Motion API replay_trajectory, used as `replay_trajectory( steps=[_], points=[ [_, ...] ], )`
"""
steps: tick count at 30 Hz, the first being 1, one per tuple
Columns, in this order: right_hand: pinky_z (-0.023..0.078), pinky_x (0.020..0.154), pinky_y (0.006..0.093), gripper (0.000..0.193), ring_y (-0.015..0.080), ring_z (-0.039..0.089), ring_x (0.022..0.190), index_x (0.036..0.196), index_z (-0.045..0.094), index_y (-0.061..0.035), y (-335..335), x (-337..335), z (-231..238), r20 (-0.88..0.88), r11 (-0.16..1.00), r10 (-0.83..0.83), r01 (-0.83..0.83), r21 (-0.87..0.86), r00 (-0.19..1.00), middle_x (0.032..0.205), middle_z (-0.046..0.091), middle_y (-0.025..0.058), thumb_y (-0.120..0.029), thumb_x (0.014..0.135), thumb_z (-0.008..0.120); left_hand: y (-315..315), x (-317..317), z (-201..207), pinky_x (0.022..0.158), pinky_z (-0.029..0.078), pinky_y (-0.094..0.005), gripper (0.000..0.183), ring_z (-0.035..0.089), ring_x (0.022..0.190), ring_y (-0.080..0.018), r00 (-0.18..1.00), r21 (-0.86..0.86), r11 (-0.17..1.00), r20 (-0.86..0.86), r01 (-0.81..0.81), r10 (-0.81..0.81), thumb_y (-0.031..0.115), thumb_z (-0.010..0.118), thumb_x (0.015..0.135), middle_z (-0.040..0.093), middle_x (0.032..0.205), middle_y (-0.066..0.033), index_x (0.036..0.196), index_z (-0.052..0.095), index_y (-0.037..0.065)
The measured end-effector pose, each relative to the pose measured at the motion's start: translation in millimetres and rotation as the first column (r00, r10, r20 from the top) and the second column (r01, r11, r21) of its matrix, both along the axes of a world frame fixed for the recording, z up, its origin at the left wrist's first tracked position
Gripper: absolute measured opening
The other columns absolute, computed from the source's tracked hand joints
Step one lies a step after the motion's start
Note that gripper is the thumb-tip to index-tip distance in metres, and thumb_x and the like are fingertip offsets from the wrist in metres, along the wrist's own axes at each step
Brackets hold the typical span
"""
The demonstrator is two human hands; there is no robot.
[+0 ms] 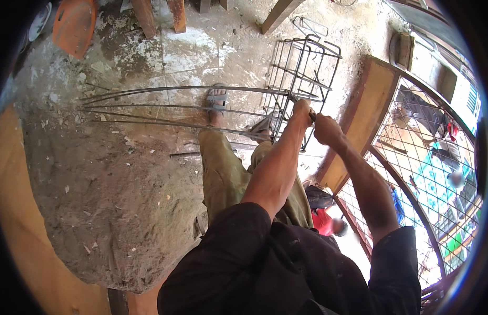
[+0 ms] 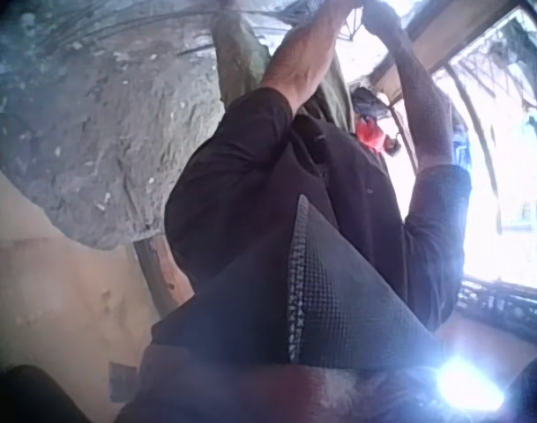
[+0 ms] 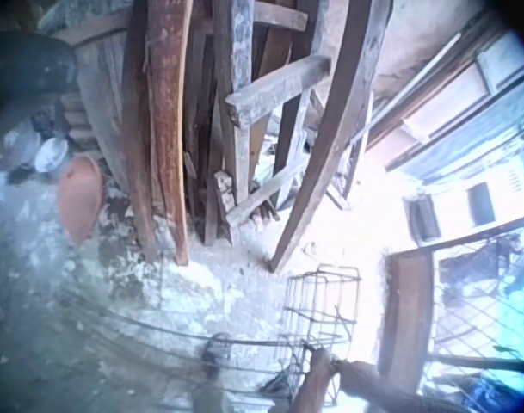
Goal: The person assembles a metal frame by bending and connecting metal rods using a hammer. They repeatedly adjust the frame's position and secure joints by striking them with the hammer.
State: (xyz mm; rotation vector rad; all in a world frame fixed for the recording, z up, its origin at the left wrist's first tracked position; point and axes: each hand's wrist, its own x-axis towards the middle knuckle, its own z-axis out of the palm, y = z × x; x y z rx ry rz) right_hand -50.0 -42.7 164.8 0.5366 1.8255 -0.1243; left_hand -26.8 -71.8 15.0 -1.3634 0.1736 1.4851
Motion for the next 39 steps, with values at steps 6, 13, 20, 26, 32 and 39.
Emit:
replay_trajectory(
  steps=[6,13,20,26,32,39],
  points=[
    [0.048,0.04,0.0343,0.015,0.0198,0.059,0.049,0.083,0.058,0.0079,38,36,-10,0.121,0.351,-0.92,0.92,-0.176,0.374,0.065,0.061,0.01,-0.006,0.082,0.063,-18,21,23,0.067,0.053,-0.0349,0.03,0.057,0.072,-0.0166,0.913,0.107,0.908,-0.003,-0.405,0.408,0.036,0.058,0.093,0.046,0.065,-0.0015,0.082,0.051,0.009],
    [0.056,0.07,0.0423,0.031,0.0323,0.068,0.076,0.103,0.055,0.0083,-8,-9,10,0.036,0.999,0.032,-0.032,-0.022,0.999,0.077,0.065,0.0194,-0.009,0.078,0.061,-9,22,-4,0.055,0.044,-0.0364,0.035,0.042,0.051,-0.0153,0.916,0.175,0.901,0.145,-0.397,0.375,0.029,0.039,0.102,0.043,0.059,-0.0013,0.072,0.041,0.011],
    [0.054,0.067,0.0425,0.021,0.0295,0.068,0.077,0.1,0.056,0.0083,7,5,-6,0.062,0.999,0.024,-0.022,-0.023,0.998,0.081,0.066,0.0221,-0.005,0.083,0.054,9,7,-9,0.041,0.036,-0.0328,0.022,0.039,0.045,-0.0156,0.996,-0.121,0.992,0.083,0.023,-0.013,0.02,0.054,0.093,0.04,0.059,-0.0032,0.079,0.043,0.006],
    [0.048,0.042,0.0348,0.013,0.0211,0.06,0.052,0.082,0.059,0.0058,32,51,-14,0.212,0.016,-0.975,0.98,-0.198,0.059,0.068,0.061,0.0131,-0.007,0.083,0.063,-20,12,19,0.061,0.047,-0.0347,0.02,0.051,0.063,-0.0177,0.94,0.092,0.937,0.085,-0.336,0.329,0.027,0.059,0.094,0.051,0.072,-0.0031,0.095,0.05,0.008],
    [0.05,0.046,0.0324,0.04,0.0199,0.062,0.053,0.083,0.062,0.0059,3,-14,5,0.094,0.955,-0.237,0.25,-0.16,0.967,0.061,0.06,0.0126,-0.033,0.079,0.068,-12,14,-22,0.048,0.042,-0.0358,0.017,0.038,0.045,-0.0121,0.997,0.118,0.992,-0.048,-0.049,0.055,0.019,0.04,0.1,0.038,0.058,0.0012,0.085,0.042,0.01],
    [0.056,0.057,0.0313,0.024,0.0195,0.066,0.068,0.101,0.055,0.0037,37,24,-3,0.324,0.312,-0.851,0.894,-0.322,0.413,0.078,0.064,0.0131,-0.016,0.088,0.055,-30,-1,2,0.045,0.042,-0.0266,0.019,0.052,0.055,-0.014,0.976,-0.013,0.998,-0.212,0.057,-0.058,0.023,0.049,0.098,0.051,0.068,-0.0045,0.091,0.048,0.006]
  ],
)
